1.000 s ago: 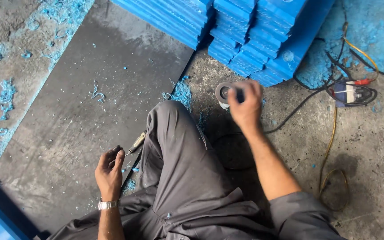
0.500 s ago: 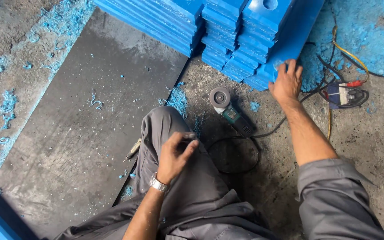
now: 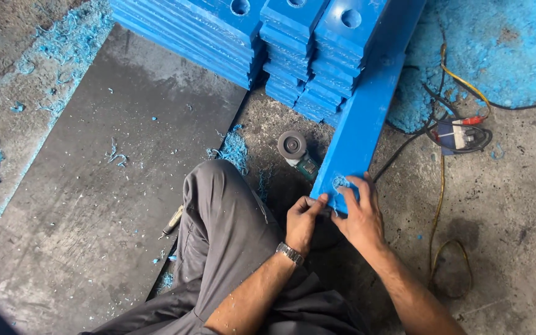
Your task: Sanding and finishing the edges of blue plastic blocks using an angle grinder and a small hand tool.
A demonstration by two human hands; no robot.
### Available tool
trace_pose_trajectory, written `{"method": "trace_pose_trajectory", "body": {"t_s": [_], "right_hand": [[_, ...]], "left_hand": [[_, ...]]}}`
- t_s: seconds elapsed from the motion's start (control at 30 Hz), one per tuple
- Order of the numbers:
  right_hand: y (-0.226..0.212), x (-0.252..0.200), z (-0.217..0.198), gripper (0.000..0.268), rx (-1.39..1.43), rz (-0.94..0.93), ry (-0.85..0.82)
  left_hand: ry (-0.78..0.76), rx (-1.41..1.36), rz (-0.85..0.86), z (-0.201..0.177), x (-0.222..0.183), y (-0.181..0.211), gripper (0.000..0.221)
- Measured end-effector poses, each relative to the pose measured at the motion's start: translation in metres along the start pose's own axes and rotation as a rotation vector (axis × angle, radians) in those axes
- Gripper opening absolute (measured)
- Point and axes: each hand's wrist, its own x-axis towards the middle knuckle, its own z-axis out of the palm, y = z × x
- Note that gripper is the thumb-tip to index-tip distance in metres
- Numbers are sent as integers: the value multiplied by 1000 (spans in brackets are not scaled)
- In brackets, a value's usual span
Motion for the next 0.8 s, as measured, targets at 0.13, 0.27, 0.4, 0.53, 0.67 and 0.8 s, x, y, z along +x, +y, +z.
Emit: {"method": "trace_pose_trajectory", "body": {"t_s": [0.13,0.27,0.4,0.53,0.67,0.8], "right_hand": [[-6,-7,6,66,-5,-41,24],[-19,-6,0,64,74,-83,20],[22,-12,29,52,815,98,325],[91,21,65,67,1062,535,408],[77,56,82,66,1791,735,9],[2,48,89,64,1815,675,-101]], "left_hand": [[146,142,57,7,-24,19,37],[159,45,66,1,-27,38,34],[96,72,134,-13,-38,58,32],[100,50,45,-42,-73,86,30],[104,134,287,-94,-112,104,27],[135,37,257,-164,-160,125,23]]}}
